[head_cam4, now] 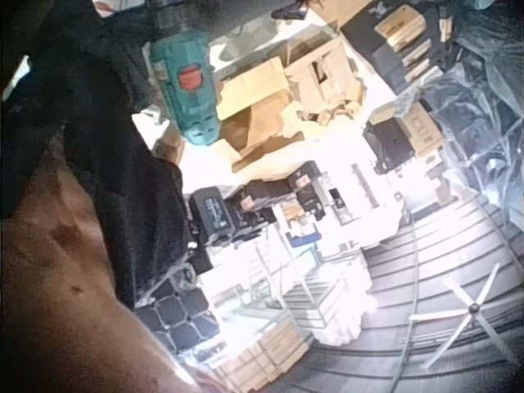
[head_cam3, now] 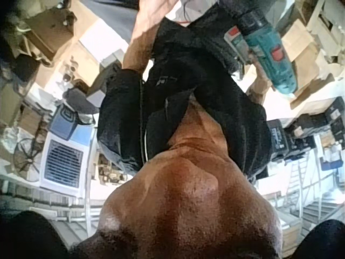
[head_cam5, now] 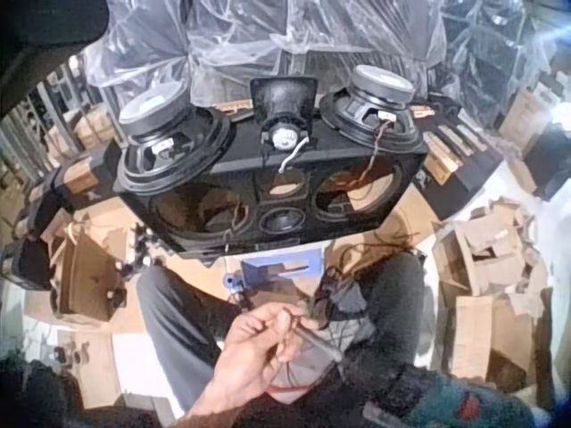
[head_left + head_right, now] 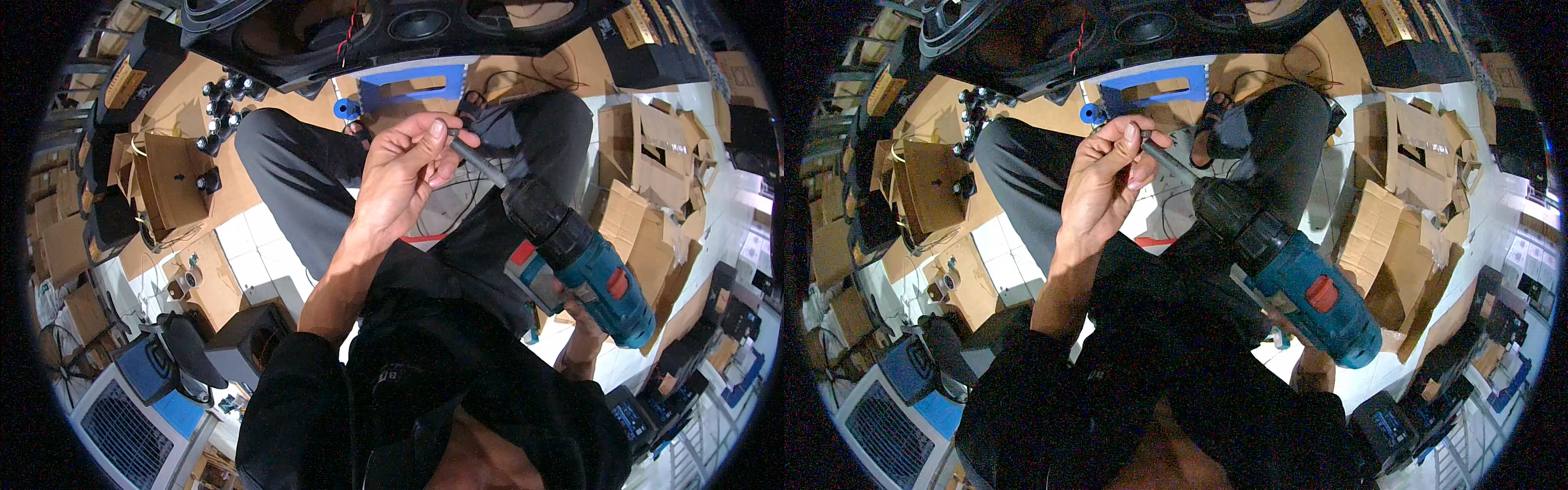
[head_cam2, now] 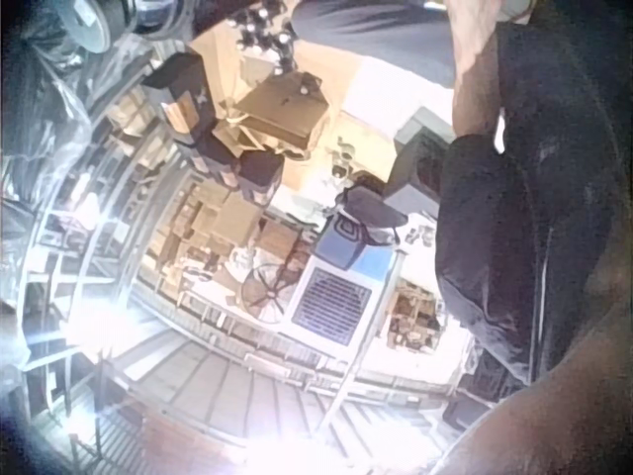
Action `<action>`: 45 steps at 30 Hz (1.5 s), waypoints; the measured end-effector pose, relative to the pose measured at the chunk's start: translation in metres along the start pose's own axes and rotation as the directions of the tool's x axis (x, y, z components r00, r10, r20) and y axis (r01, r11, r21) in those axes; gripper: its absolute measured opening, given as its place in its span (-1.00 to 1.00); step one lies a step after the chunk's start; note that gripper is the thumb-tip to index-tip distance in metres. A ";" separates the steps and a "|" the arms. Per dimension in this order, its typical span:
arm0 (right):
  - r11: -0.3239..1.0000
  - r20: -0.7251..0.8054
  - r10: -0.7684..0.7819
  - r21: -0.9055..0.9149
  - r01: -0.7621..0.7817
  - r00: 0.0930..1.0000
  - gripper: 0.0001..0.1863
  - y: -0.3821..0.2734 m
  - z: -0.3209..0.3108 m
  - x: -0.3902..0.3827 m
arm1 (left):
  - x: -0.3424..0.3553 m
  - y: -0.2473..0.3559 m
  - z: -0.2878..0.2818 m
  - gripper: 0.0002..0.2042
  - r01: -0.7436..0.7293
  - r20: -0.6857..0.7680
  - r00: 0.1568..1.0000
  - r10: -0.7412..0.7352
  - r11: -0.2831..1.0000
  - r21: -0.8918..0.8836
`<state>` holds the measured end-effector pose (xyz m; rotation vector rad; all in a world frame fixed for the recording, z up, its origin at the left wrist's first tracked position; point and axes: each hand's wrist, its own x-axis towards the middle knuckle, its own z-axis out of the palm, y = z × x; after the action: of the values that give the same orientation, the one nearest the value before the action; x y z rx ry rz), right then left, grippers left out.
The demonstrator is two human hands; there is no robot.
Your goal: The person is repairing a speaker by soldering wires to the terminals and securing a component with a drill. They use a soldering iron to connect wires and a power drill to fasten a screw.
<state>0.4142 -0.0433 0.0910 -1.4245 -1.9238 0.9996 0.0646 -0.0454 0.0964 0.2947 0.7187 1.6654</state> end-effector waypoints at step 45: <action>0.548 0.250 0.228 0.766 -0.336 0.941 -0.52 -0.020 0.064 0.005 | 0.003 0.008 0.006 -0.76 -0.047 -0.255 0.964 -0.077 0.892 -0.450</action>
<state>0.3520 -0.0576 0.0699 -1.1168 -1.0052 1.8471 0.0610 -0.0414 0.1049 -0.2741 0.5018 1.8213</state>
